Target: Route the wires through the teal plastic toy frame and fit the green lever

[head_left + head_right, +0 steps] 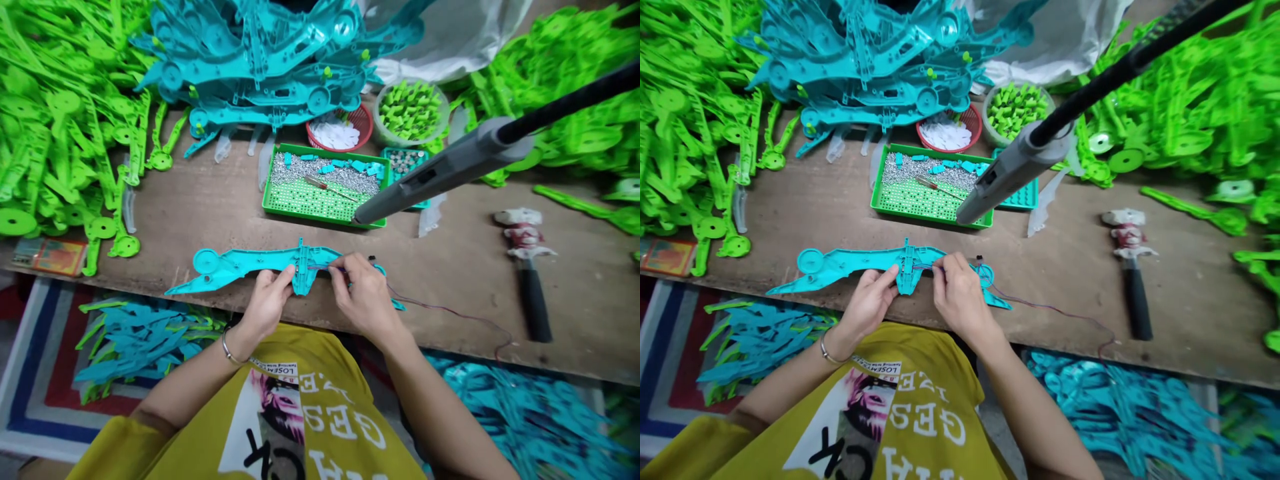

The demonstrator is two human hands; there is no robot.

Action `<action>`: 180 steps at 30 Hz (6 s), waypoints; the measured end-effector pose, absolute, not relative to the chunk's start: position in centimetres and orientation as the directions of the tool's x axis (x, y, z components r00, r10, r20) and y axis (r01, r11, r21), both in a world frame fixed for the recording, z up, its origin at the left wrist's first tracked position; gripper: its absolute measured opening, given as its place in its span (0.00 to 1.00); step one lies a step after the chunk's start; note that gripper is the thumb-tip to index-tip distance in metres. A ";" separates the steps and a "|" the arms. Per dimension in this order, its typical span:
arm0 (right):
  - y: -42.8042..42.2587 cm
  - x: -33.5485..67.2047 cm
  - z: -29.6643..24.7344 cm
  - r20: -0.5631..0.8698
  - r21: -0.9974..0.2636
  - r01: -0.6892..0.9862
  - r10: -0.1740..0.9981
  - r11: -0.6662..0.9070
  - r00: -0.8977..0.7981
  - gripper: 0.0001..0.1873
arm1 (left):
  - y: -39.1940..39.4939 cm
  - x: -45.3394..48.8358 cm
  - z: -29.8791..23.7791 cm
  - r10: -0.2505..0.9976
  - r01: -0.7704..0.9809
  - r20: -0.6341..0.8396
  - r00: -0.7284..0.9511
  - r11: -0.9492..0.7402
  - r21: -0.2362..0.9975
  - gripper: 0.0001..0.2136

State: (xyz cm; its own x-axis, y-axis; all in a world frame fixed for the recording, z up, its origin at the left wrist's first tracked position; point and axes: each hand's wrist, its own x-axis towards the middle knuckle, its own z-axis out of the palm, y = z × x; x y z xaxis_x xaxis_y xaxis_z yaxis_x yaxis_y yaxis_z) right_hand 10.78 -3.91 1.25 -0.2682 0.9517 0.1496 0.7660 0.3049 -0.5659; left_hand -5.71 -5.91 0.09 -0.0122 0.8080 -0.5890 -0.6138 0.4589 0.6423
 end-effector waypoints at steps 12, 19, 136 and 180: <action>-3.9 9.5 0.4 -0.040 -0.536 0.818 0.962 0.208 -0.270 0.11 | -6.5 -8.0 -0.4 0.770 -0.286 -0.578 0.271 0.638 0.715 0.19; -3.4 9.2 1.3 -0.246 -0.391 0.912 0.940 0.127 -0.237 0.14 | -5.1 -10.7 1.6 0.976 0.760 0.001 0.217 -0.170 0.627 0.12; 4.5 14.9 4.1 -0.469 -0.681 0.732 0.773 -0.009 -0.428 0.11 | -5.8 -16.7 -0.9 0.872 0.762 0.359 -0.332 0.024 0.647 0.07; -3.7 14.2 -0.9 0.240 -0.561 0.786 0.960 0.259 -0.145 0.07 | -4.7 -20.8 -2.4 0.674 0.105 -0.048 -0.737 0.184 0.977 0.17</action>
